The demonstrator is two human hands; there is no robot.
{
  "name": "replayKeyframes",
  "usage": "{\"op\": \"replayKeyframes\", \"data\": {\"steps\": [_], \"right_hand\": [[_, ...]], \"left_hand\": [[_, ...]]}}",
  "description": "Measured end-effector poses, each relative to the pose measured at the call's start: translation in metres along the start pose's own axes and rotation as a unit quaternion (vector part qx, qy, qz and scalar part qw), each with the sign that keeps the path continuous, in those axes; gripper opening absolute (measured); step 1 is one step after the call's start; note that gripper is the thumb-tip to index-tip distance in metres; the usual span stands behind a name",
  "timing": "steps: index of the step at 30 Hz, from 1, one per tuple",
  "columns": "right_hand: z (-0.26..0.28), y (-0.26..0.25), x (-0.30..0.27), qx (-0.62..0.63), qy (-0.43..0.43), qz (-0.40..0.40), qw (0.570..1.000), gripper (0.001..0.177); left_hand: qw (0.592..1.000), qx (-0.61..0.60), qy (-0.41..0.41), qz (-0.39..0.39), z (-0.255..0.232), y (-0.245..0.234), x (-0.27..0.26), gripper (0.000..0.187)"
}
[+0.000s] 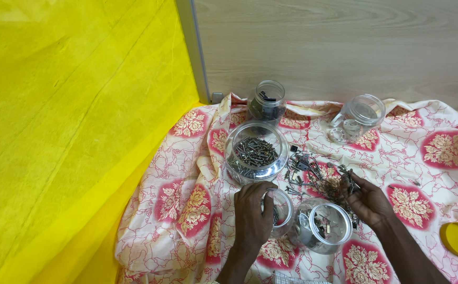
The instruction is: The person picks small metal hardware pieces one at a time from a pile on a cloth-covered surface and places them into clear glass jars, occasionally holding several pieces in one hand while sorting with the other. The pile of mixed hardware gradually shrinks as pieces are distributed among the jars.
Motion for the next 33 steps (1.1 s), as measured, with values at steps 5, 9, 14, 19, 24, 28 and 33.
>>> {"op": "replayKeyframes", "data": {"steps": [5,9,14,19,24,28,33], "right_hand": [[-0.002,0.023,-0.017,0.24,0.036,0.1,0.965,0.031],[-0.004,0.064,-0.035,0.322,0.025,0.119,0.939,0.033],[-0.013,0.101,-0.056,0.393,0.008,0.086,0.915,0.039],[-0.012,0.123,-0.067,0.346,-0.012,0.103,0.933,0.026],[-0.018,0.135,-0.081,0.415,0.026,0.105,0.903,0.044],[-0.02,0.14,-0.088,0.41,0.022,0.116,0.904,0.052],[-0.016,0.129,-0.081,0.346,-0.001,0.117,0.931,0.052]], "left_hand": [[1.0,0.006,0.003,0.016,0.001,0.0,0.002,0.019],[0.998,0.018,0.003,0.053,-0.001,-0.002,0.01,0.019],[0.998,0.006,0.004,0.068,-0.019,-0.007,0.024,0.016],[0.996,-0.028,0.05,0.065,-0.053,-0.009,0.035,0.015],[0.992,-0.057,0.065,0.089,-0.082,0.0,0.046,0.015],[0.99,-0.069,0.089,0.089,-0.094,0.009,0.049,0.016],[0.987,-0.073,0.106,0.098,-0.102,0.019,0.047,0.016]]}}
Point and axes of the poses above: each hand's wrist, its own x-axis towards the middle knuckle, its own y-axis out of the palm, z = x × y, the point moved 1 cm from there along x, towards the middle knuckle, and after that the axes turned 11 degrees about x, right-handed, at the moved point
